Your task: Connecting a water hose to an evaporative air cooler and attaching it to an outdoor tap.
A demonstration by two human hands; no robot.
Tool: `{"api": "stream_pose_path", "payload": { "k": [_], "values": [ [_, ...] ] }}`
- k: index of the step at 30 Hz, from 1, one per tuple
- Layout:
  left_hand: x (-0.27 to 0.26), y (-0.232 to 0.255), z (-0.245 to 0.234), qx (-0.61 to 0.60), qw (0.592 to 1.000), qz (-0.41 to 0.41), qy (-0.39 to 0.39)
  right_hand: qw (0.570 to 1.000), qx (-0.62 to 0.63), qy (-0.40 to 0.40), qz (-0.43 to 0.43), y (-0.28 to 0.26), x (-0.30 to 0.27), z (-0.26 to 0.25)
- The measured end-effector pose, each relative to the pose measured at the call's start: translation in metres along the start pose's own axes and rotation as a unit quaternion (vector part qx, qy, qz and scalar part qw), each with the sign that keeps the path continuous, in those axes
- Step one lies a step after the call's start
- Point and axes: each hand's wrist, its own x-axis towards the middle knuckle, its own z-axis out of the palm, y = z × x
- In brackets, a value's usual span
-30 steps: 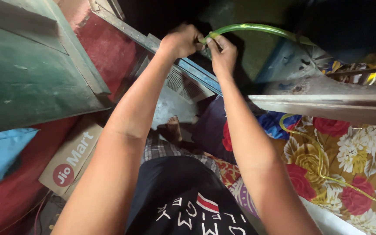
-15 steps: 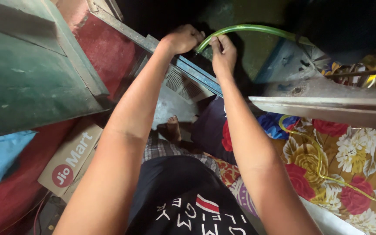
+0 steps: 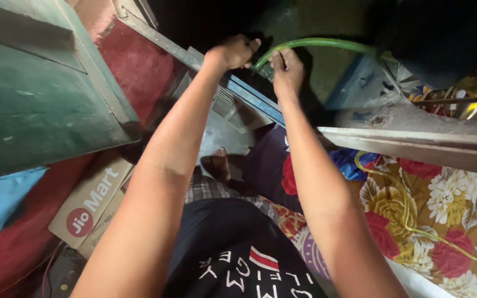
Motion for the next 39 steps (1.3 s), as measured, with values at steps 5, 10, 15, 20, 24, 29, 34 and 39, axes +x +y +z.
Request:
{"api": "stream_pose_path", "payload": {
  "k": [5,10,15,20,24,29,34,39],
  "values": [
    [-0.001,0.0,0.003,0.077,0.996,-0.019,0.041,0.999,-0.004,0.018,0.031,0.015,0.003,-0.001],
    [-0.011,0.006,0.0,0.113,0.987,-0.003,0.115,0.998,-0.031,0.028,0.057,-0.002,0.0,0.002],
    [-0.017,0.01,-0.002,0.098,0.987,-0.01,0.124,0.996,-0.025,0.036,0.077,0.005,0.002,0.001],
    [-0.009,-0.006,0.002,0.153,0.983,0.036,0.095,0.996,-0.011,0.039,0.081,0.001,0.002,0.0],
    [-0.025,0.009,0.0,0.165,0.983,0.028,0.069,0.995,-0.003,0.042,0.09,-0.001,0.001,0.0],
    [-0.027,0.011,0.001,0.193,0.979,-0.037,0.06,0.995,0.013,0.041,0.093,-0.003,0.0,0.0],
    [-0.027,0.011,0.0,0.184,0.981,-0.035,0.053,0.995,0.014,0.04,0.094,0.001,0.001,-0.001],
    [-0.028,0.011,0.002,0.193,0.979,-0.024,0.055,0.995,0.02,0.043,0.093,0.008,0.002,-0.003]
  ]
}}
